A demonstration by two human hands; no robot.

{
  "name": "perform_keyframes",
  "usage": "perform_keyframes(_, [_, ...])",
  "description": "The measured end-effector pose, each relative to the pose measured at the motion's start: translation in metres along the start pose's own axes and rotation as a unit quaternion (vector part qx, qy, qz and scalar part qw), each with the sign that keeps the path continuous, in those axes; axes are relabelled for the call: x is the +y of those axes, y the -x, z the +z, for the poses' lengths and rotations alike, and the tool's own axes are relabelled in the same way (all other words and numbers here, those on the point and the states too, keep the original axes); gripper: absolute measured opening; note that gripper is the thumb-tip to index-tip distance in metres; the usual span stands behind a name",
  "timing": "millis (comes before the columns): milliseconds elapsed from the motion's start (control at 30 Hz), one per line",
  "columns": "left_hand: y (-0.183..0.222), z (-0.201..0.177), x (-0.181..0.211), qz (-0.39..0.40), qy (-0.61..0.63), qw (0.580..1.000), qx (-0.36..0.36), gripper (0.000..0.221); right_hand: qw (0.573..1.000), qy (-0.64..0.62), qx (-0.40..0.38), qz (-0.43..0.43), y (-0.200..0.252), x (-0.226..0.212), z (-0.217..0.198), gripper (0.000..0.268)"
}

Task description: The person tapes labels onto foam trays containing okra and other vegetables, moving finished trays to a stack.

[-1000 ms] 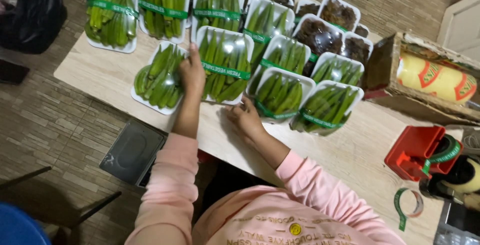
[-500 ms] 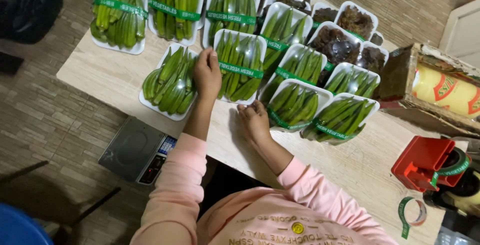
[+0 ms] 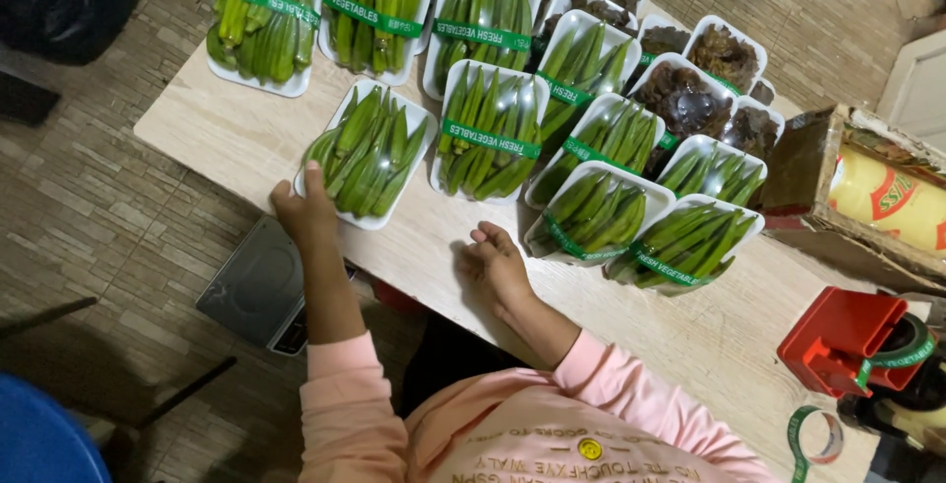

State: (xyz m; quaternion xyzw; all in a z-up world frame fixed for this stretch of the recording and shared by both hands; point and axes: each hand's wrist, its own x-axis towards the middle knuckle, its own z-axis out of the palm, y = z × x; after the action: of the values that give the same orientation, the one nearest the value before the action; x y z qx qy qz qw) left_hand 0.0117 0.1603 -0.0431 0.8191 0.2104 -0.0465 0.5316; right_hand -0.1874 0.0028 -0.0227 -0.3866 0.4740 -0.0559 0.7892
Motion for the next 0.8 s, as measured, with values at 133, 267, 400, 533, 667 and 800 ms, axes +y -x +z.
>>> perform_keyframes(133, [0.001, 0.010, -0.003, 0.023, 0.048, 0.999, -0.007, 0.054, 1.000, -0.001, -0.013, 0.009, 0.014, -0.003, 0.003, 0.062])
perform_keyframes(267, [0.008, 0.034, -0.003, 0.021, 0.170, 0.980, 0.106, 0.042, 0.999, 0.020, -0.039, 0.021, 0.022, 0.004, -0.007, 0.058])
perform_keyframes(400, [0.003, 0.048, -0.019, 0.031, 0.245, 0.964, 0.101, 0.029, 0.996, 0.035, -0.076, 0.023, 0.032, 0.006, -0.012, 0.050])
perform_keyframes(533, [0.064, -0.009, 0.044, 0.020, 0.281, 0.954, 0.101, 0.026, 0.995, 0.039, -0.091, 0.016, 0.036, 0.011, -0.027, 0.043])
perform_keyframes(667, [0.072, -0.051, 0.038, -0.010, 0.250, 0.961, 0.121, 0.046, 0.994, 0.042, -0.102, 0.010, 0.035, 0.015, -0.062, 0.032])
perform_keyframes(800, [0.111, -0.089, 0.031, -0.013, 0.298, 0.954, 0.011, 0.038, 0.993, 0.031, -0.110, 0.008, 0.044, 0.010, -0.106, 0.027])
